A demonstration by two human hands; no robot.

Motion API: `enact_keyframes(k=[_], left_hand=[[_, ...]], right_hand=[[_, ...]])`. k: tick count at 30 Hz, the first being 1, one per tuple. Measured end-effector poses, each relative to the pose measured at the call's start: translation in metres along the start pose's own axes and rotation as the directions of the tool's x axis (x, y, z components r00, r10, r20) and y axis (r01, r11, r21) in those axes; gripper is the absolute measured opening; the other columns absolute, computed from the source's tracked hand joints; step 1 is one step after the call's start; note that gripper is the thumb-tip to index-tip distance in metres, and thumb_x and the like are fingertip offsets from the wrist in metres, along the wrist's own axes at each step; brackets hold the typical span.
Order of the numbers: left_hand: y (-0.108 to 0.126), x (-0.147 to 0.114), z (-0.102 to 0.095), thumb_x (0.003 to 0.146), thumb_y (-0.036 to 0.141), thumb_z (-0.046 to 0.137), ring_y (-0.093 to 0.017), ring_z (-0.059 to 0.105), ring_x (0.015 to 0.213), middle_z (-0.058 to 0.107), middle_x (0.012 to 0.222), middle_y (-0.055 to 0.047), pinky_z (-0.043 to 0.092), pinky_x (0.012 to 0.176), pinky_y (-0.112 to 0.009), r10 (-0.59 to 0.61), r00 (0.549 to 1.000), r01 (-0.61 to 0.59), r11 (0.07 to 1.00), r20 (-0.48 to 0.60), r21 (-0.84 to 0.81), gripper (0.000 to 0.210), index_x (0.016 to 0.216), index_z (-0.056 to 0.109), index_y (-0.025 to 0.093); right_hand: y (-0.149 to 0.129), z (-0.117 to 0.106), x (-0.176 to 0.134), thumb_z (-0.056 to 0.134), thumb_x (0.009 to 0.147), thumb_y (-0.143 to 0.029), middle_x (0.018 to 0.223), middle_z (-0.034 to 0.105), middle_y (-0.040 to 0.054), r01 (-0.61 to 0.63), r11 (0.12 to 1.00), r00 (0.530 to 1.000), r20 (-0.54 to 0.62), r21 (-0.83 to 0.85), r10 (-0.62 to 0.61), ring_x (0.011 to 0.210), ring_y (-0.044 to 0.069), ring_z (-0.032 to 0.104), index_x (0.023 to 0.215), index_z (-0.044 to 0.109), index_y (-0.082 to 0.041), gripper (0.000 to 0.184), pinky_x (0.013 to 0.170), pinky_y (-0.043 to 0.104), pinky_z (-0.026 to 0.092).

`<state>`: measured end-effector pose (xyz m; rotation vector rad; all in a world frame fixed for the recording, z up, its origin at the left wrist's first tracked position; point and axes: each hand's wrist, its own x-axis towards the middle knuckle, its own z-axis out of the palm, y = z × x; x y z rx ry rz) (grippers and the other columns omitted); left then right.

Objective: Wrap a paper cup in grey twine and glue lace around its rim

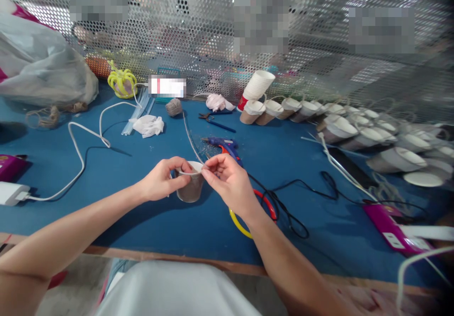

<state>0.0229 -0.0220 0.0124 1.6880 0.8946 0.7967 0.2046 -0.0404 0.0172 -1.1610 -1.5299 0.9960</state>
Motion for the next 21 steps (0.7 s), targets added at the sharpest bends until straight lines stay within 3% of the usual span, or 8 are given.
enact_keyframes(k=[7,12,15,17,19,21], left_hand=[[-0.003,-0.002,-0.007,0.075,0.026,0.053,-0.019,0.057,0.086,0.064,0.090,-0.009,0.043,0.082,-0.034,0.004,1.000,-0.004,1.000,-0.005,0.010,0.014,0.074,0.058,0.014],[-0.004,-0.003,-0.007,0.075,0.027,0.055,-0.020,0.058,0.089,0.065,0.093,-0.008,0.043,0.084,-0.033,0.002,1.000,-0.002,0.999,0.004,-0.034,0.013,0.074,0.057,0.014],[-0.006,-0.003,-0.007,0.074,0.027,0.058,-0.019,0.058,0.089,0.065,0.093,-0.008,0.044,0.084,-0.032,0.002,1.000,-0.002,0.997,-0.002,-0.080,0.013,0.073,0.057,0.014],[-0.007,-0.004,-0.008,0.075,0.028,0.058,-0.019,0.058,0.089,0.065,0.090,-0.007,0.043,0.084,-0.032,0.002,1.000,-0.001,0.993,0.004,-0.122,0.014,0.072,0.056,0.014],[-0.009,-0.004,-0.009,0.075,0.029,0.058,-0.019,0.058,0.087,0.065,0.087,-0.007,0.043,0.082,-0.032,-0.011,1.000,0.011,0.987,0.000,-0.163,0.015,0.071,0.056,0.014],[-0.010,-0.004,-0.010,0.075,0.031,0.059,-0.018,0.058,0.085,0.065,0.087,-0.006,0.044,0.080,-0.032,-0.043,0.999,0.038,0.979,-0.023,-0.199,0.018,0.071,0.056,0.014]], right_hand=[[-0.002,-0.008,0.012,0.071,0.064,-0.025,0.067,0.058,-0.0033,-0.236,0.916,0.966,-0.026,0.326,0.258,0.057,0.008,0.054,0.077,0.054,-0.018,0.022,0.051,0.021,0.043],[-0.017,-0.010,0.032,0.069,0.066,-0.022,0.069,0.060,-0.0020,-0.190,0.938,0.981,0.029,0.290,0.189,0.059,0.008,0.056,0.075,0.056,-0.018,0.017,0.053,0.021,0.044],[-0.023,0.003,0.049,0.065,0.070,-0.023,0.073,0.062,-0.0009,-0.066,0.982,0.996,0.069,0.175,0.055,0.062,0.009,0.057,0.077,0.055,-0.018,0.014,0.054,0.021,0.046],[-0.023,0.013,0.058,0.060,0.075,-0.023,0.076,0.064,-0.0005,0.027,0.999,0.989,0.144,-0.028,-0.023,0.065,0.010,0.060,0.080,0.054,-0.019,0.009,0.058,0.022,0.048],[-0.018,0.019,0.064,0.058,0.077,-0.021,0.079,0.066,-0.0002,0.092,0.947,0.976,0.216,-0.309,-0.025,0.068,0.010,0.061,0.082,0.055,-0.019,0.006,0.064,0.023,0.049],[-0.010,0.014,0.068,0.059,0.076,-0.019,0.080,0.067,0.0009,0.085,0.872,0.980,0.199,-0.481,0.014,0.069,0.012,0.062,0.082,0.057,-0.019,0.006,0.067,0.025,0.048]])
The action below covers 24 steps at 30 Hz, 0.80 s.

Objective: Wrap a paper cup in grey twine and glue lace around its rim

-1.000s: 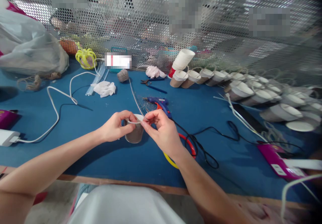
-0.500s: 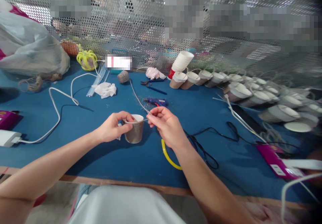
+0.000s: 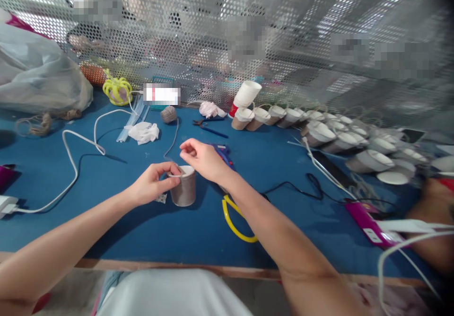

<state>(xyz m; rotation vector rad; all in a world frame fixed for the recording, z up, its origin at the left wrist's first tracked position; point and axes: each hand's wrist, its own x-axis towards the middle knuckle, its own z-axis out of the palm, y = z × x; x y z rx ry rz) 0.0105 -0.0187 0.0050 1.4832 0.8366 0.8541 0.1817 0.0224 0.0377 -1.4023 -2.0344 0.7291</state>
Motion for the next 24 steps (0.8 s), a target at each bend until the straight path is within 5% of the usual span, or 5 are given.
enact_keyframes(k=[7,12,19,21,24], left_hand=[[0.001,0.003,0.001,0.069,0.039,0.066,-0.023,0.058,0.099,0.066,0.098,-0.010,0.042,0.087,-0.036,-0.065,0.995,0.057,0.993,-0.072,-0.105,0.026,0.068,0.057,0.015],[0.002,0.003,0.003,0.069,0.039,0.068,-0.025,0.055,0.106,0.066,0.102,-0.010,0.038,0.095,-0.041,-0.063,0.995,0.054,0.993,-0.078,-0.108,0.026,0.066,0.058,0.015],[0.005,0.003,0.002,0.073,0.042,0.064,-0.024,0.056,0.103,0.066,0.101,-0.012,0.040,0.093,-0.040,-0.018,0.999,0.015,0.998,-0.045,-0.063,0.028,0.069,0.059,0.014],[0.003,0.004,0.001,0.072,0.043,0.064,-0.025,0.056,0.104,0.065,0.101,-0.012,0.040,0.094,-0.041,-0.021,0.998,0.017,0.997,-0.057,-0.071,0.030,0.070,0.058,0.014],[0.000,0.004,0.000,0.070,0.044,0.066,-0.025,0.055,0.107,0.065,0.102,-0.012,0.038,0.097,-0.042,-0.029,0.995,0.021,0.996,-0.092,-0.089,0.031,0.069,0.058,0.015]], right_hand=[[0.070,-0.052,-0.014,0.061,0.077,-0.023,0.079,0.066,0.0093,-0.348,0.904,0.927,-0.233,-0.248,0.293,0.084,0.024,0.063,0.074,0.061,-0.015,0.008,0.076,0.034,0.046],[0.099,-0.046,-0.015,0.052,0.088,-0.030,0.115,0.057,0.0076,-0.460,0.856,0.887,-0.174,-0.237,0.428,0.095,0.019,0.059,0.111,0.056,-0.018,0.026,0.080,0.038,0.050],[0.080,-0.039,-0.017,0.067,0.068,-0.012,0.091,0.066,0.0102,-0.440,0.897,0.858,-0.282,0.026,0.429,0.088,0.023,0.062,0.095,0.057,-0.013,0.029,0.077,0.035,0.048],[0.066,-0.045,-0.027,0.063,0.072,-0.019,0.089,0.066,0.0070,-0.388,0.910,0.872,-0.262,0.144,0.413,0.078,0.018,0.063,0.099,0.055,-0.015,0.029,0.068,0.030,0.050],[0.042,-0.051,-0.048,0.062,0.073,-0.036,0.064,0.063,0.0026,-0.346,0.898,0.906,-0.150,0.272,0.395,0.054,0.014,0.059,0.080,0.058,-0.014,0.023,0.051,0.026,0.048]])
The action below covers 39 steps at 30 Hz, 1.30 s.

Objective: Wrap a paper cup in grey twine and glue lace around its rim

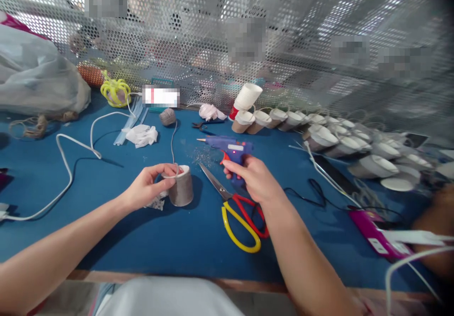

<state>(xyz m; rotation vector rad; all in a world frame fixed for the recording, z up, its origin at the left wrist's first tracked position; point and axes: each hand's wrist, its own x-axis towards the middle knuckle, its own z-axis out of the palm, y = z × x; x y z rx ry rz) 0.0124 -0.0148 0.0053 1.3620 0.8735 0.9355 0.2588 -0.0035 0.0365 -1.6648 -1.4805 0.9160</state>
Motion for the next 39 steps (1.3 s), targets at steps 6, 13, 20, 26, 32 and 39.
enact_keyframes(k=[6,13,20,26,32,39], left_hand=[[-0.005,0.002,0.001,0.070,0.043,0.067,-0.024,0.055,0.108,0.065,0.097,-0.008,0.037,0.100,-0.042,-0.001,0.995,0.000,1.000,-0.101,-0.016,0.027,0.069,0.058,0.017],[-0.009,0.005,0.002,0.070,0.042,0.066,-0.022,0.056,0.105,0.065,0.093,-0.006,0.039,0.099,-0.037,-0.005,0.990,0.005,1.000,-0.139,-0.004,0.026,0.071,0.059,0.017],[-0.007,0.005,0.002,0.071,0.041,0.064,-0.020,0.057,0.095,0.063,0.089,-0.006,0.042,0.091,-0.034,-0.024,0.990,0.028,0.999,-0.142,0.025,0.024,0.071,0.057,0.017],[-0.005,0.004,0.004,0.069,0.043,0.065,-0.017,0.058,0.081,0.062,0.081,-0.004,0.047,0.079,-0.030,-0.031,0.987,0.035,0.999,-0.159,0.020,0.026,0.069,0.057,0.018],[-0.007,0.004,0.004,0.070,0.038,0.066,-0.014,0.056,0.075,0.060,0.077,-0.002,0.047,0.074,-0.028,-0.044,0.989,0.040,0.999,-0.144,-0.029,0.023,0.070,0.058,0.017],[-0.006,0.005,0.005,0.070,0.038,0.065,-0.014,0.055,0.074,0.059,0.076,-0.002,0.045,0.072,-0.027,-0.052,0.988,0.048,0.998,-0.146,-0.034,0.022,0.070,0.057,0.017]], right_hand=[[-0.012,0.009,-0.044,0.061,0.074,-0.036,0.050,0.056,-0.0034,0.062,0.979,0.985,0.146,0.194,-0.092,0.039,0.010,0.050,0.085,0.061,-0.016,0.023,0.040,0.023,0.044],[-0.013,0.015,-0.059,0.059,0.077,-0.037,0.039,0.049,-0.0044,0.226,0.970,0.967,0.141,-0.085,-0.213,0.036,0.013,0.048,0.059,0.055,-0.021,0.024,0.040,0.026,0.043],[-0.011,0.018,-0.060,0.059,0.079,-0.034,0.046,0.055,-0.0046,0.233,0.964,0.961,0.180,-0.132,-0.208,0.041,0.015,0.052,0.082,0.060,-0.022,0.013,0.046,0.028,0.046],[-0.011,0.021,-0.060,0.059,0.079,-0.032,0.043,0.053,-0.0049,0.285,0.946,0.953,0.152,-0.157,-0.262,0.041,0.016,0.052,0.079,0.061,-0.023,0.009,0.043,0.028,0.043],[-0.012,0.021,-0.061,0.058,0.079,-0.032,0.041,0.050,-0.0053,0.299,0.940,0.948,0.160,-0.162,-0.274,0.040,0.015,0.050,0.071,0.057,-0.024,0.011,0.041,0.027,0.041],[-0.015,0.022,-0.062,0.057,0.079,-0.032,0.044,0.051,-0.0054,0.293,0.942,0.948,0.178,-0.164,-0.264,0.039,0.013,0.048,0.068,0.052,-0.023,0.015,0.045,0.027,0.044]])
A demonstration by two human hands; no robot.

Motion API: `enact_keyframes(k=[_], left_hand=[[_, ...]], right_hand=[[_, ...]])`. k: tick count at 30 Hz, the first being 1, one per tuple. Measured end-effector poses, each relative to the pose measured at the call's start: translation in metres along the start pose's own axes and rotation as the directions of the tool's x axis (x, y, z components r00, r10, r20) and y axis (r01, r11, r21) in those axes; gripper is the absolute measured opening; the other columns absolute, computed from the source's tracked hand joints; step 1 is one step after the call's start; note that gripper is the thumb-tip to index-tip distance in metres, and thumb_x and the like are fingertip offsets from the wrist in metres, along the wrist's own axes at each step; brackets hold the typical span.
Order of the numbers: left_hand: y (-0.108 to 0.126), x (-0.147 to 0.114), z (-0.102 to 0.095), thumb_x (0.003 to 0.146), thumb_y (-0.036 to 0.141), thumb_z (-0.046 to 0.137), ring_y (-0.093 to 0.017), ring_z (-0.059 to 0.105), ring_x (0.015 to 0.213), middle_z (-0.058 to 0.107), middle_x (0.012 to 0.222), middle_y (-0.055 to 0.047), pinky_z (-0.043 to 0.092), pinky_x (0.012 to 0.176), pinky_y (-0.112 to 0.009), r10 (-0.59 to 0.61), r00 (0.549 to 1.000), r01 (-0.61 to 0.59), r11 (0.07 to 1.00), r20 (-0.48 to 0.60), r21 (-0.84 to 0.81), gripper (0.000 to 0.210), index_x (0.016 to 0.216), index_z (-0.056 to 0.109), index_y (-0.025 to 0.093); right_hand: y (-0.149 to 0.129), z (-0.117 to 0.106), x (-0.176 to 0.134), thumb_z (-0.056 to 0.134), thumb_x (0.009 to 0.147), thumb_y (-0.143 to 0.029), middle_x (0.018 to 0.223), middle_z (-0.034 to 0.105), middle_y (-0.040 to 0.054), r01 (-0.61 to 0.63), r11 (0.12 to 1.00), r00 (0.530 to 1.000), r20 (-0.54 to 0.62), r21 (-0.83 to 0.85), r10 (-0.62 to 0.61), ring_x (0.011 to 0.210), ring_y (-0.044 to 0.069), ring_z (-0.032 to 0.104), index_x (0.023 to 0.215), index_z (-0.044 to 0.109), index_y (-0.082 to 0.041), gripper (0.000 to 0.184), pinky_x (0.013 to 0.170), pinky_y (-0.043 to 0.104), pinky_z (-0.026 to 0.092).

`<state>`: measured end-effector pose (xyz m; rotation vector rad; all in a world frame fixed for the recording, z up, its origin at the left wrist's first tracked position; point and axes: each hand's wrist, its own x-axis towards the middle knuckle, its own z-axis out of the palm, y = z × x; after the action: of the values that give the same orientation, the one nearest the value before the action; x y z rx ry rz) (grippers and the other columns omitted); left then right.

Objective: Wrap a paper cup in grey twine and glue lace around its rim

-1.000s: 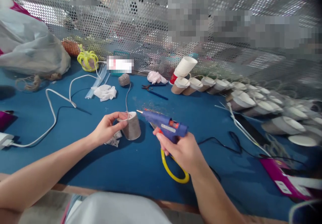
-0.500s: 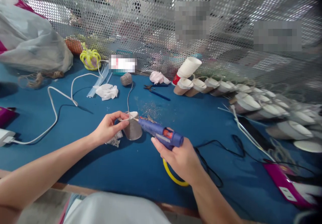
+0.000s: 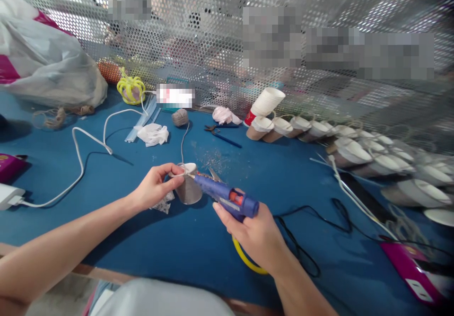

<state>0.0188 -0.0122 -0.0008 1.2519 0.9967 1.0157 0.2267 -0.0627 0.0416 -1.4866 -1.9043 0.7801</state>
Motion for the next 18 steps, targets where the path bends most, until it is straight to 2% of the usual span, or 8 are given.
enact_keyframes(k=[9,14,18], left_hand=[[-0.0022,0.0001,0.0002,0.069,0.041,0.067,-0.012,0.052,0.069,0.057,0.073,-0.001,0.043,0.068,-0.024,-0.021,1.000,0.022,0.998,0.021,-0.052,0.027,0.070,0.058,0.016],[-0.0026,-0.0011,0.0008,0.069,0.041,0.067,-0.010,0.052,0.066,0.058,0.070,0.000,0.044,0.066,-0.022,-0.013,0.999,0.017,0.995,0.042,-0.100,0.028,0.070,0.058,0.015],[-0.0025,-0.0007,0.0006,0.069,0.040,0.068,-0.010,0.052,0.066,0.058,0.069,0.000,0.043,0.066,-0.021,-0.010,0.999,0.013,0.995,0.036,-0.098,0.026,0.070,0.058,0.015]], right_hand=[[-0.0003,0.0001,0.0006,0.058,0.079,-0.032,0.044,0.050,-0.0060,-0.018,1.000,1.000,-0.016,-0.009,0.018,0.038,0.012,0.047,0.069,0.053,-0.022,0.014,0.044,0.025,0.043],[-0.0037,0.0013,-0.0004,0.056,0.079,-0.032,0.041,0.049,-0.0068,-0.048,0.999,0.999,0.013,-0.019,0.049,0.035,0.012,0.046,0.069,0.054,-0.021,0.016,0.043,0.025,0.043],[-0.0013,0.0003,-0.0005,0.057,0.079,-0.033,0.041,0.051,-0.0058,-0.038,0.999,0.999,-0.002,-0.032,0.038,0.037,0.012,0.050,0.070,0.056,-0.020,0.015,0.044,0.024,0.044]])
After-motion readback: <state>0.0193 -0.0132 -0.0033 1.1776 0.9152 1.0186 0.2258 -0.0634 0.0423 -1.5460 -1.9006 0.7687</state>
